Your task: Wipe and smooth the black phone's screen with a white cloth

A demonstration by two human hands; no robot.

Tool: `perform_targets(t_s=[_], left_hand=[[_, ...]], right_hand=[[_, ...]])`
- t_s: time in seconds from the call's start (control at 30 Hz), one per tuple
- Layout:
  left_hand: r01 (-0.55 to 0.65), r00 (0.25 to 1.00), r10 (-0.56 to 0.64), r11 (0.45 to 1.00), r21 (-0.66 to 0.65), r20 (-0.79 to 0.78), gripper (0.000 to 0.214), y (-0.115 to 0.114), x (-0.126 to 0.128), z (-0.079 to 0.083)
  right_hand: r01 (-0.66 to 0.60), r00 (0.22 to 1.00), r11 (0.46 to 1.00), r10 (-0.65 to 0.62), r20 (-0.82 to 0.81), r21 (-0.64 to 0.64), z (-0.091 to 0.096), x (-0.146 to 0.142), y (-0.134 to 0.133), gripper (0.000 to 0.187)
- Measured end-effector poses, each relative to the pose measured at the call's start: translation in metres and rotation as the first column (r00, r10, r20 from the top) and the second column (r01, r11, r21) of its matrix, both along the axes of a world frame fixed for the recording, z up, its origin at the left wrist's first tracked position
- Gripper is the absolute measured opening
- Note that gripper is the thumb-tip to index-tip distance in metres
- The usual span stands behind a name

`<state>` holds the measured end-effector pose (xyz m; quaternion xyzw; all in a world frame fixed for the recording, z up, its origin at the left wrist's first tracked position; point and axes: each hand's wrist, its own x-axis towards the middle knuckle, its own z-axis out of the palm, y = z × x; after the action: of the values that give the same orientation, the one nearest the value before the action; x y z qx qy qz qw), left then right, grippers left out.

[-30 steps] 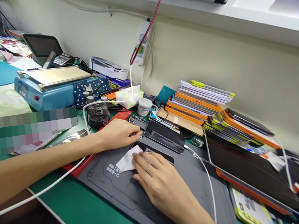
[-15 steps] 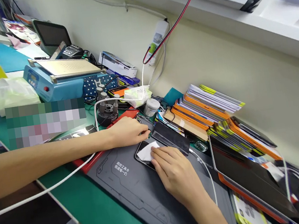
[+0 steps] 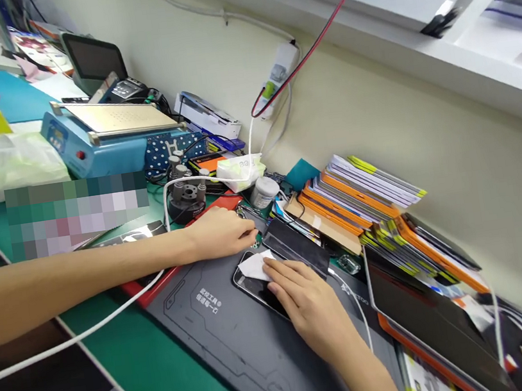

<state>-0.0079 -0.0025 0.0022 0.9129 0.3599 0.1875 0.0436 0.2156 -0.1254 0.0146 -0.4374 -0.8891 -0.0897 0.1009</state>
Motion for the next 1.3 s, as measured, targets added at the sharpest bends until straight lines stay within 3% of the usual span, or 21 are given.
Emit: perform_targets(t_s=[0.3, 0.6, 0.73, 0.83, 0.9, 0.97, 1.17, 1.3], left_hand=[[-0.004, 1.000, 0.004, 1.000, -0.031, 0.008, 0.043, 0.000, 0.000, 0.002], [0.070, 0.997, -0.068, 0.996, -0.061, 0.040, 0.040, 0.002, -0.003, -0.003], [0.154, 0.988, -0.151, 0.984, -0.085, 0.037, 0.039, 0.004, -0.004, -0.006], [0.294, 0.956, -0.292, 0.950, -0.107, 0.036, 0.035, 0.003, -0.005, -0.007], [0.441, 0.897, -0.441, 0.889, -0.122, 0.029, 0.034, 0.001, -0.005, -0.008], [0.581, 0.812, -0.582, 0.804, -0.128, 0.031, 0.048, 0.000, -0.004, -0.010], [0.597, 0.796, -0.605, 0.789, -0.147, -0.016, 0.048, -0.003, -0.002, -0.013], [0.623, 0.777, -0.629, 0.774, -0.115, -0.018, 0.046, -0.005, -0.002, -0.012]], right_hand=[[-0.061, 0.997, 0.996, 0.064, 0.045, -0.059, 0.001, -0.021, 0.032, 0.036], [-0.029, 0.999, 1.000, 0.029, 0.035, 0.000, -0.001, 0.037, -0.027, 0.036], [0.008, 0.994, 1.000, -0.008, -0.106, 0.007, -0.003, 0.056, -0.043, 0.023], [0.106, 0.979, 0.993, -0.097, -0.180, 0.043, -0.008, 0.064, -0.044, 0.008], [0.190, 0.967, 0.979, -0.174, -0.186, 0.072, -0.012, 0.072, -0.046, 0.007], [0.273, 0.949, 0.958, -0.252, -0.190, 0.091, -0.017, 0.080, -0.051, 0.008], [0.444, 0.888, 0.884, -0.413, -0.201, 0.145, -0.021, 0.085, -0.073, 0.017], [0.447, 0.894, 0.865, -0.421, -0.154, 0.227, -0.022, 0.067, -0.076, 0.024]])
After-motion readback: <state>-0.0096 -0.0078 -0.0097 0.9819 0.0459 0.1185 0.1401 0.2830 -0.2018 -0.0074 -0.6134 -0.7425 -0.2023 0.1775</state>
